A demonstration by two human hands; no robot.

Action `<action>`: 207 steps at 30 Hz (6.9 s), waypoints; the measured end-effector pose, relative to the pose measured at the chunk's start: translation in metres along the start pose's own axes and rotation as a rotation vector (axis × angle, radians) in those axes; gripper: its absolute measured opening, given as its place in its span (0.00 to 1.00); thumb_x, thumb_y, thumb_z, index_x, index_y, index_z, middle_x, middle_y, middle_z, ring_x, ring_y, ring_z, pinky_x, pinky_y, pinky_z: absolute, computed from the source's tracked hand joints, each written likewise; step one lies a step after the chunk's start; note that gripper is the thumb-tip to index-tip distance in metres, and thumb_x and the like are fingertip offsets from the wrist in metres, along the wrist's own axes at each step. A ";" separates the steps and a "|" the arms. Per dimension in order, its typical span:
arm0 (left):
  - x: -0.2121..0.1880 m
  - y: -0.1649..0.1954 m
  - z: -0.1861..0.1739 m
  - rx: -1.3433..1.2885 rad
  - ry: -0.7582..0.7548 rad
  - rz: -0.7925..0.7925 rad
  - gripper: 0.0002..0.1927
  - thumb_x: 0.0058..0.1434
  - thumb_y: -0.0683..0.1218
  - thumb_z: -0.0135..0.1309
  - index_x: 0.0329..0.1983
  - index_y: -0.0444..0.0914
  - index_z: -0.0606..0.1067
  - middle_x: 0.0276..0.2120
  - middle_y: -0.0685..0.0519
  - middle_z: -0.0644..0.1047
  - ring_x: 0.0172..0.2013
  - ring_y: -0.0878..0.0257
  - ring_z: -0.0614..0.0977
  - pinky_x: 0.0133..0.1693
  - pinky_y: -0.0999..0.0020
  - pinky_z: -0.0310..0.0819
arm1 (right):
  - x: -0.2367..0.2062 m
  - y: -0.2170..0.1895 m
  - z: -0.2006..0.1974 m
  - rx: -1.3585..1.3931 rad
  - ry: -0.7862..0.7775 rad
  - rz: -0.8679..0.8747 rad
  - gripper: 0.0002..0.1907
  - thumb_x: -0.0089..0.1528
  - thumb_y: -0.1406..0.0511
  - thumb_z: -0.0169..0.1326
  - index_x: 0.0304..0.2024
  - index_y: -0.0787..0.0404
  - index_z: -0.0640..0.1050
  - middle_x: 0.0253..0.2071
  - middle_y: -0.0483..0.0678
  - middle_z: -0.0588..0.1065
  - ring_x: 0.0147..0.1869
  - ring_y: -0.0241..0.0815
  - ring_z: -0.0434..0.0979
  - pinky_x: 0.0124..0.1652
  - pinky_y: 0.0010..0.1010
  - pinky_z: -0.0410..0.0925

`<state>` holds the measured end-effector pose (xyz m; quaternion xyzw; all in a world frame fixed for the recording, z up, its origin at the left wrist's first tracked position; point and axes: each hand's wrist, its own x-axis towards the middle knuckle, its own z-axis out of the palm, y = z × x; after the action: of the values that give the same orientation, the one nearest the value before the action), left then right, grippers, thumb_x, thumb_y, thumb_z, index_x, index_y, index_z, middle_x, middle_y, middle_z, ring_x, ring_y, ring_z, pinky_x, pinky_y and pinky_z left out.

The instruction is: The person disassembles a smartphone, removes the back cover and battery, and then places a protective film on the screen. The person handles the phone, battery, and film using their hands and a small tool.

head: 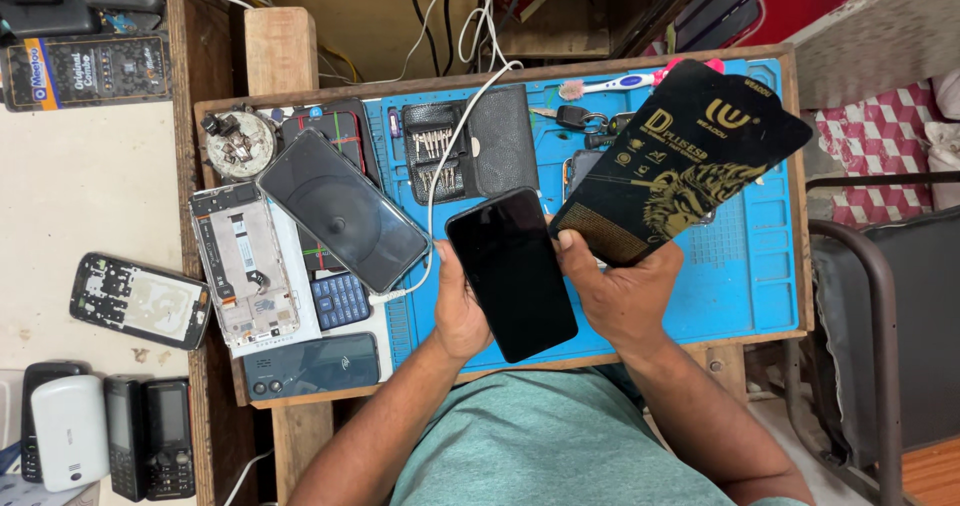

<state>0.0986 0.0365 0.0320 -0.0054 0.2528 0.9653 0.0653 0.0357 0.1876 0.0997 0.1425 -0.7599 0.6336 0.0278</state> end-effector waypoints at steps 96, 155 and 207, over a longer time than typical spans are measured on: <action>-0.001 -0.002 0.003 -0.019 -0.129 -0.298 0.51 0.67 0.78 0.26 0.71 0.32 0.65 0.50 0.42 0.76 0.47 0.53 0.81 0.51 0.58 0.79 | 0.031 0.029 -0.047 0.308 -0.285 0.331 0.07 0.63 0.71 0.60 0.44 0.67 0.79 0.38 0.49 0.81 0.37 0.36 0.82 0.37 0.28 0.78; -0.022 0.039 0.045 1.345 0.102 0.447 0.26 0.66 0.45 0.60 0.65 0.38 0.69 0.61 0.41 0.70 0.60 0.52 0.76 0.64 0.59 0.72 | -0.012 0.017 -0.036 0.374 -0.243 0.326 0.09 0.66 0.72 0.60 0.47 0.65 0.75 0.37 0.48 0.79 0.35 0.35 0.80 0.33 0.26 0.75; -0.015 0.058 0.062 1.597 0.044 0.400 0.27 0.46 0.48 0.72 0.40 0.37 0.67 0.34 0.49 0.71 0.34 0.55 0.77 0.35 0.62 0.71 | -0.040 -0.005 -0.025 0.034 -0.170 0.327 0.02 0.63 0.73 0.61 0.39 0.67 0.80 0.33 0.48 0.81 0.35 0.36 0.84 0.35 0.25 0.76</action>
<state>0.1072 0.0149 0.1147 0.0687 0.8607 0.4878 -0.1288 0.0717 0.2180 0.1006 0.0705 -0.7617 0.6282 -0.1424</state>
